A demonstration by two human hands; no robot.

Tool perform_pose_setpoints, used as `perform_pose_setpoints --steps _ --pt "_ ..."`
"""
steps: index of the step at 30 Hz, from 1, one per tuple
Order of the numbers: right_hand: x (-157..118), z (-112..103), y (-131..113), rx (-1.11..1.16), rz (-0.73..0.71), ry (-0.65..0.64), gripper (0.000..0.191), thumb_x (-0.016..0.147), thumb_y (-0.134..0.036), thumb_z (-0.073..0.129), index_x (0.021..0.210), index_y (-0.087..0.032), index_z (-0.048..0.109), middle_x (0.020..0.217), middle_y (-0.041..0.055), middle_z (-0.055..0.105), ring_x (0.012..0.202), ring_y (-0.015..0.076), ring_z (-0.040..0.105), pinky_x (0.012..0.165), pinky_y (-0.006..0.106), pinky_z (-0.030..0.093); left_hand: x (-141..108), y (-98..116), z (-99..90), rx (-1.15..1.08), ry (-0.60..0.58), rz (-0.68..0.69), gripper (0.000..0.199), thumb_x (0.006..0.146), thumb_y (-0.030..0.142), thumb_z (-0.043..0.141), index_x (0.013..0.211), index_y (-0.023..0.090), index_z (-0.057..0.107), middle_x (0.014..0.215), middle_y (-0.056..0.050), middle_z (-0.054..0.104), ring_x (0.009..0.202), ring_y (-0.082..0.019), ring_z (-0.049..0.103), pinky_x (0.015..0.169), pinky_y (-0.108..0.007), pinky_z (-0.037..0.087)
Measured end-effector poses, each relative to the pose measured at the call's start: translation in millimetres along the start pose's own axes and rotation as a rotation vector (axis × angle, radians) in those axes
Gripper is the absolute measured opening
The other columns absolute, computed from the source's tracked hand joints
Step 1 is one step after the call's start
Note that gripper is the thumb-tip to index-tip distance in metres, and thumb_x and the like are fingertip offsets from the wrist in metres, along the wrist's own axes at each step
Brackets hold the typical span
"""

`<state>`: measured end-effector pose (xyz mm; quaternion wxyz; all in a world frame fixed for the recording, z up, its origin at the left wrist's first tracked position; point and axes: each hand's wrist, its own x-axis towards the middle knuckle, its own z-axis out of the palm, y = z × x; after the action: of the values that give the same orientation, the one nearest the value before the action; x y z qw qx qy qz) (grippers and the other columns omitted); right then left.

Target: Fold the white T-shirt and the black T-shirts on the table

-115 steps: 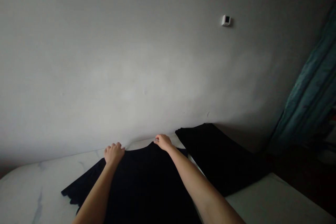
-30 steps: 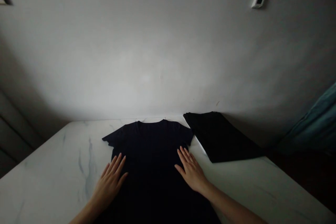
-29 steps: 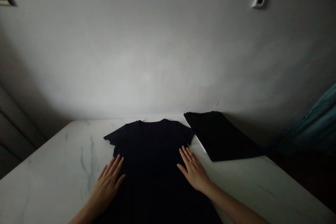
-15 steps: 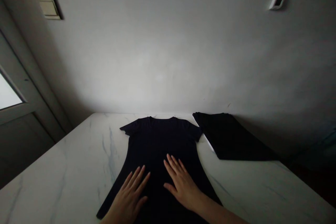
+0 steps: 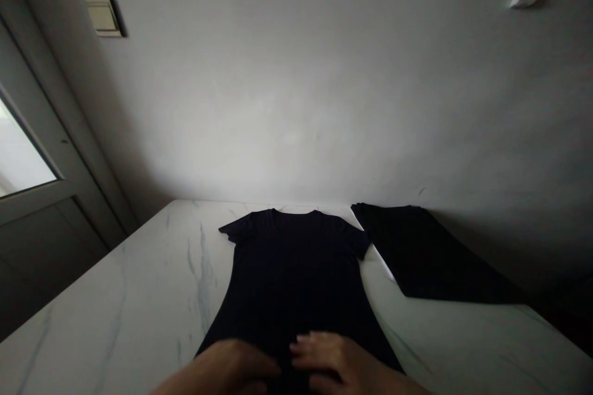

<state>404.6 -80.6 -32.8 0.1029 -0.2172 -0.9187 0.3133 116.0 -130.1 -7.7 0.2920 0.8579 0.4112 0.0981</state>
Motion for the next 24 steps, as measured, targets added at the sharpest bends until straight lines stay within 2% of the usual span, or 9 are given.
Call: perform_pose_setpoints --steps 3,5,7,9,11,14,17,20,24 --pt "41.4 -22.1 24.4 -0.165 0.306 0.289 0.046 0.099 -0.039 0.046 0.142 -0.024 0.05 0.151 0.0081 0.042 0.14 0.0253 0.038 0.116 0.046 0.032 73.5 -7.6 -28.3 0.13 0.216 -0.073 0.043 0.095 0.029 0.039 0.135 0.028 0.055 0.138 -0.005 0.061 0.128 -0.021 0.055 0.11 -0.039 0.042" --pt "59.4 -31.0 50.9 -0.304 0.449 0.359 0.056 0.097 -0.04 0.047 0.147 -0.015 0.042 0.157 0.015 0.026 0.145 0.0291 0.027 0.118 0.049 0.027 119.1 -31.9 -34.3 0.281 0.264 -0.128 0.049 0.095 0.029 0.04 0.142 0.018 0.046 0.15 -0.011 0.045 0.14 -0.024 0.04 0.116 -0.044 0.035" --pt "60.5 -35.1 77.7 -0.397 0.543 0.358 0.064 0.097 -0.046 0.045 0.15 -0.011 0.036 0.158 0.017 0.019 0.147 0.0298 0.021 0.119 0.05 0.022 145.6 -64.8 -34.7 0.401 0.283 -0.184 0.052 0.096 0.033 0.04 0.145 0.015 0.041 0.155 -0.013 0.036 0.144 -0.026 0.031 0.117 -0.047 0.032" --pt "46.3 -35.9 99.2 -0.434 0.582 0.333 0.067 0.098 -0.053 0.038 0.152 -0.014 0.032 0.159 0.014 0.02 0.147 0.0276 0.019 0.12 0.05 0.02 149.4 -98.5 -33.1 0.482 0.315 -0.259 0.053 0.097 0.037 0.039 0.146 0.016 0.039 0.155 -0.013 0.034 0.145 -0.027 0.029 0.116 -0.049 0.032" --pt "27.3 -35.6 113.3 -0.445 0.601 0.318 0.068 0.099 -0.057 0.032 0.153 -0.017 0.029 0.159 0.0103 0.02 0.147 0.0257 0.019 0.12 0.05 0.02 138.2 -125.6 -30.9 0.541 0.368 -0.326 0.054 0.098 0.041 0.036 0.147 0.018 0.039 0.156 -0.011 0.035 0.144 -0.028 0.03 0.116 -0.049 0.033" --pt "18.9 -38.0 121.5 -0.452 0.66 0.318 0.072 0.098 -0.06 0.032 0.152 -0.013 0.03 0.159 0.0128 0.021 0.147 0.029 0.021 0.12 0.05 0.022 124.2 -141.3 -27.6 0.625 0.44 -0.383 0.056 0.098 0.046 0.034 0.146 0.017 0.041 0.154 -0.011 0.037 0.142 -0.029 0.035 0.115 -0.05 0.034" --pt "52.0 -45.8 118.2 -0.463 0.653 0.341 0.068 0.098 -0.054 0.037 0.151 -0.011 0.035 0.157 0.0161 0.024 0.146 0.0345 0.022 0.117 0.055 0.024 139.4 -127.5 -26.0 0.694 0.469 -0.423 0.057 0.097 0.045 0.035 0.143 0.013 0.046 0.149 -0.016 0.045 0.138 -0.033 0.041 0.114 -0.052 0.034" --pt "102.5 -55.1 111.1 -0.455 0.458 0.305 0.059 0.1 -0.043 0.039 0.153 -0.018 0.031 0.159 0.0113 0.02 0.147 0.0297 0.019 0.119 0.053 0.022 169.1 -111.3 -27.3 0.693 0.478 -0.353 0.054 0.097 0.038 0.035 0.146 0.015 0.041 0.152 -0.013 0.042 0.141 -0.029 0.037 0.116 -0.049 0.032" --pt "130.8 -61.6 115.3 -0.413 0.313 0.195 0.056 0.101 -0.045 0.038 0.152 -0.025 0.03 0.16 0.0075 0.018 0.148 0.0228 0.017 0.12 0.048 0.019 177.6 -130.4 -29.5 0.684 0.536 -0.37 0.052 0.097 0.038 0.035 0.144 0.017 0.045 0.153 -0.012 0.041 0.142 -0.03 0.035 0.115 -0.051 0.033"
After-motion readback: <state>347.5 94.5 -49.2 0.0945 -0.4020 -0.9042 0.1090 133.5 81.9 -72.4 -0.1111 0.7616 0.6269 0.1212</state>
